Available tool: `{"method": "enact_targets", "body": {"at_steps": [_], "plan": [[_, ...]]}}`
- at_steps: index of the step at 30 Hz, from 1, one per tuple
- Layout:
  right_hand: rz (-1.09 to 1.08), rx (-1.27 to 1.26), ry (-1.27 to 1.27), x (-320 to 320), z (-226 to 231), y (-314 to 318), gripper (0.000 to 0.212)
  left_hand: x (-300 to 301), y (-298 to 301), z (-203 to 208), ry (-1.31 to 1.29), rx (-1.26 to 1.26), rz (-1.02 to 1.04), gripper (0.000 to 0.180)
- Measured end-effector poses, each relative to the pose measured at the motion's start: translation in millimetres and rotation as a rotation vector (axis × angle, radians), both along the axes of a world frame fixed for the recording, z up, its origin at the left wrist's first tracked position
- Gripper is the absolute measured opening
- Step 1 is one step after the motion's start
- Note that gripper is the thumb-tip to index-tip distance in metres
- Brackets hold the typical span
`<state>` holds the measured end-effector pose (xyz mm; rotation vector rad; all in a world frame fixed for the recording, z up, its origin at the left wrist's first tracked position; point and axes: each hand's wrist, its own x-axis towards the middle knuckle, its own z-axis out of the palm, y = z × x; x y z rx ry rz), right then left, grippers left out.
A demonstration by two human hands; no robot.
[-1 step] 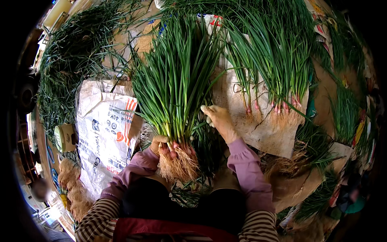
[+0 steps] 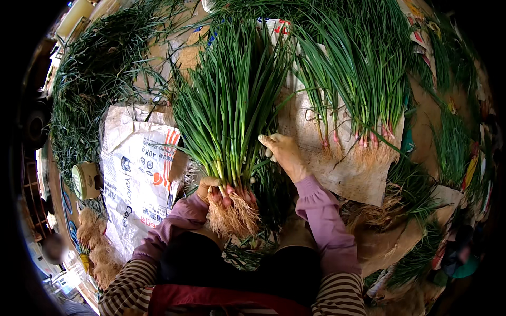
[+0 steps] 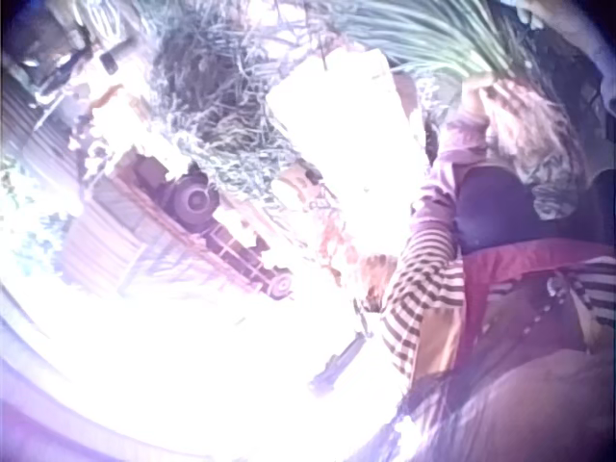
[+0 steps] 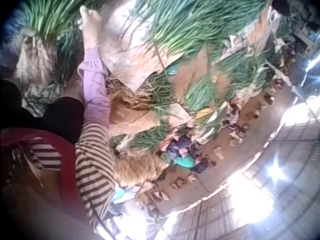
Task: The person sorts through green onion-like plants on the floor, gathers them into a large bundle by hand, and then carries the bundle to a station where another worker assists in wrapping it with brown paper.
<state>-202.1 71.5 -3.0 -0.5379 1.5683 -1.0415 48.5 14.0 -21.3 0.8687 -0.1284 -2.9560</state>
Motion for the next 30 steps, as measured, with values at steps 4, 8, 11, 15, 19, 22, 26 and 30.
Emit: {"method": "enact_targets", "body": {"at_steps": [4,8,11,15,19,22,26,30], "plan": [[-0.265,-0.06,-0.283,8.6,-25.1,-0.6,0.02,6.4,1.8,-4.3,0.083,-0.008,-0.011,0.033],[0.501,-0.031,0.034,19.9,-80.5,54.9,0.016,2.4,7.3,-11.1,0.015,-0.002,0.016,0.029],[1.271,-0.094,0.345,48.9,-108.0,88.5,0.019,4.8,7.3,-13.7,-0.013,0.0,0.031,0.029],[0.259,0.156,-0.195,11.3,-43.5,43.0,0.029,5.2,15.1,-12.0,-0.019,-0.046,0.136,0.036],[-0.071,-0.075,-0.685,24.2,-54.8,17.1,0.026,-4.4,9.1,4.7,0.201,0.028,0.071,0.055],[-0.234,-0.186,-0.818,32.6,-54.4,17.3,0.025,-21.0,14.0,16.0,0.224,0.0,0.072,0.057],[0.782,-0.011,0.287,39.5,-93.7,29.9,0.021,-1.0,16.4,-25.4,-0.035,-0.061,0.071,0.045],[1.247,0.477,0.775,49.0,-89.1,69.5,0.024,-0.1,15.7,-11.9,0.005,-0.04,0.117,0.045]]}}
